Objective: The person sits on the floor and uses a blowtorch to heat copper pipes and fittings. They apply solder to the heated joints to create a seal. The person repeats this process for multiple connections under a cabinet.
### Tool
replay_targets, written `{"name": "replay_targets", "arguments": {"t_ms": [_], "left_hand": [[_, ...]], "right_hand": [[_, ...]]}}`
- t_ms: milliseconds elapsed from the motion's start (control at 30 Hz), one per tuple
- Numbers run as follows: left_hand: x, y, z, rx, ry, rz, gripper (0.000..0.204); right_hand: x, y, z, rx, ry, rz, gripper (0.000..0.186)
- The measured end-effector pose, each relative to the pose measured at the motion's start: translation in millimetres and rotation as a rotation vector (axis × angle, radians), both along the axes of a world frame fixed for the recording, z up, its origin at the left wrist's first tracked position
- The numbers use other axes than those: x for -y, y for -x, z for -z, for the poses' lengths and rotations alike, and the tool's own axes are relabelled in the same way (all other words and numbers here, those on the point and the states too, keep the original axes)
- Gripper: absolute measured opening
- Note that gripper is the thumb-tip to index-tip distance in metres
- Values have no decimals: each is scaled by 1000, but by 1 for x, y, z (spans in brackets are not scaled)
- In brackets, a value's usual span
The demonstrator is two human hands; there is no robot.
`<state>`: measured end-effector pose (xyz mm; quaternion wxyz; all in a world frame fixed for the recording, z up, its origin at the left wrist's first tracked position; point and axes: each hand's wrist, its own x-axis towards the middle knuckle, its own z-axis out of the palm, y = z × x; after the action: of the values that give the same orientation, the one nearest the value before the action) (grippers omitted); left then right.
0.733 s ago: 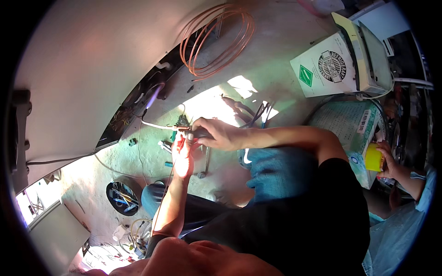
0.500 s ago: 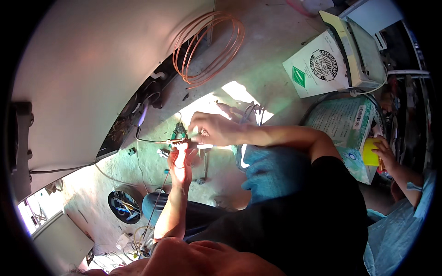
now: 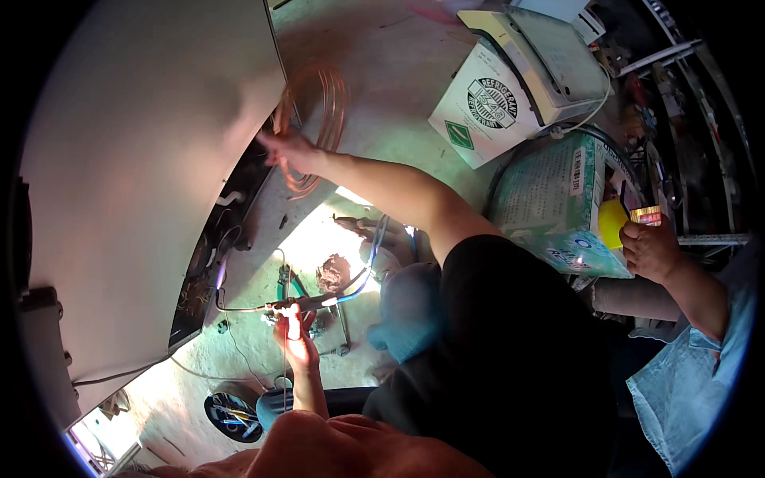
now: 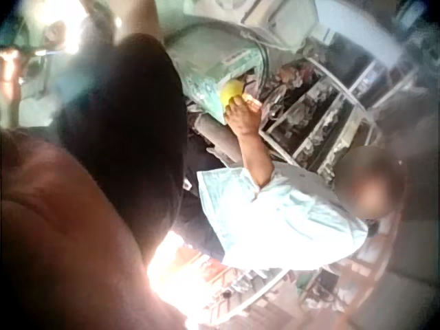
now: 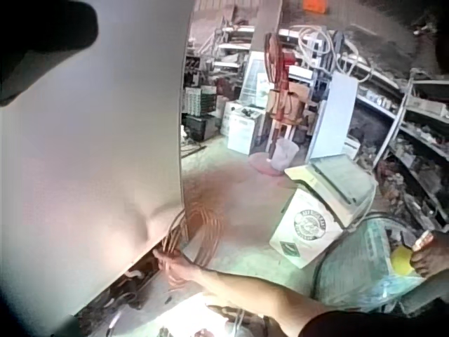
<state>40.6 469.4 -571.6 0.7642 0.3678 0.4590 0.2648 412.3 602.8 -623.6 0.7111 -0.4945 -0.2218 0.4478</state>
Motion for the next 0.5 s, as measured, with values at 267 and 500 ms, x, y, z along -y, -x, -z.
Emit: {"name": "replay_targets", "arguments": {"t_ms": [267,500], "left_hand": [[-2,1,20,25,-28,33,32],[1,-17,13,-59,-26,22,33]], "right_hand": [[114,-207,-81,44,-94,766,29],[176,-320,3,-8,163,1101,21]]}}
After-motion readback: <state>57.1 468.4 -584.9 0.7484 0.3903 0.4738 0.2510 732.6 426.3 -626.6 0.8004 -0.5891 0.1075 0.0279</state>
